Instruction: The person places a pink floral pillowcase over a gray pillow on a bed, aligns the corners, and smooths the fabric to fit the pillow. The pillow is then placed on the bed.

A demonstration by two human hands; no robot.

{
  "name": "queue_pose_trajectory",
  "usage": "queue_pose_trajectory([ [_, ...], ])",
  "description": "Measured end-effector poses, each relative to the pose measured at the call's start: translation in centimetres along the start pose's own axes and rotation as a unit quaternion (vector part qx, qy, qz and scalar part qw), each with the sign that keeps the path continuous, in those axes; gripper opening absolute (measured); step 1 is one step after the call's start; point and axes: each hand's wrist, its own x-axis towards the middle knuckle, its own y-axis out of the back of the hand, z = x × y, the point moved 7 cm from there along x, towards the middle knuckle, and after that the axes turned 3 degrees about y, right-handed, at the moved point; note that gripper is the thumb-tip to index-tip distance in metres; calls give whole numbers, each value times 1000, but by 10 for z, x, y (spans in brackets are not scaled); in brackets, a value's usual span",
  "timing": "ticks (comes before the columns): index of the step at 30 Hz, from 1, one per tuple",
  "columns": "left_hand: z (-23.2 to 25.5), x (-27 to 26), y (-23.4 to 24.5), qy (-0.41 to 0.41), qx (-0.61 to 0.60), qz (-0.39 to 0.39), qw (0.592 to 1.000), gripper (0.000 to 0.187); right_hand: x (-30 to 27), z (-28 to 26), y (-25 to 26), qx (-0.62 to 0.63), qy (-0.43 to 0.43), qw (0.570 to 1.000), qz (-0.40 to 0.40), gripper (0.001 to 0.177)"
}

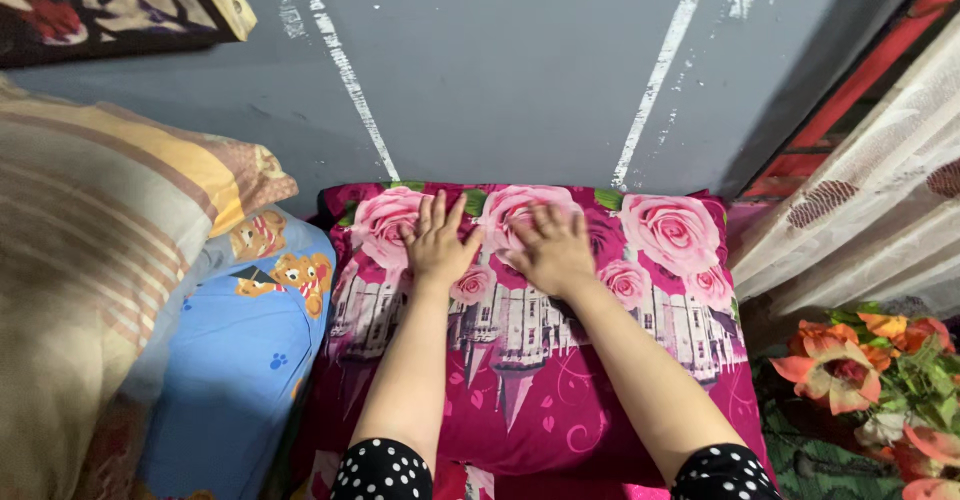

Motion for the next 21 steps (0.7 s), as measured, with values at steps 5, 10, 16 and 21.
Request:
queue_pose_trajectory([
  [5, -56, 7, -2, 27, -9, 29, 999, 77, -8, 94, -8, 25, -158, 985, -65, 82],
  [10, -105, -1, -23, 62, 39, 35, 997, 76, -48, 184, -23, 77, -279, 957, -28, 74],
  [16, -131, -21, -33, 108, 86, -57, 989, 79, -113, 206, -25, 74, -349, 934, 8, 70],
  [21, -43, -75, -18, -61, 85, -23, 994, 69, -160, 82, 6, 2, -196, 970, 145, 66],
])
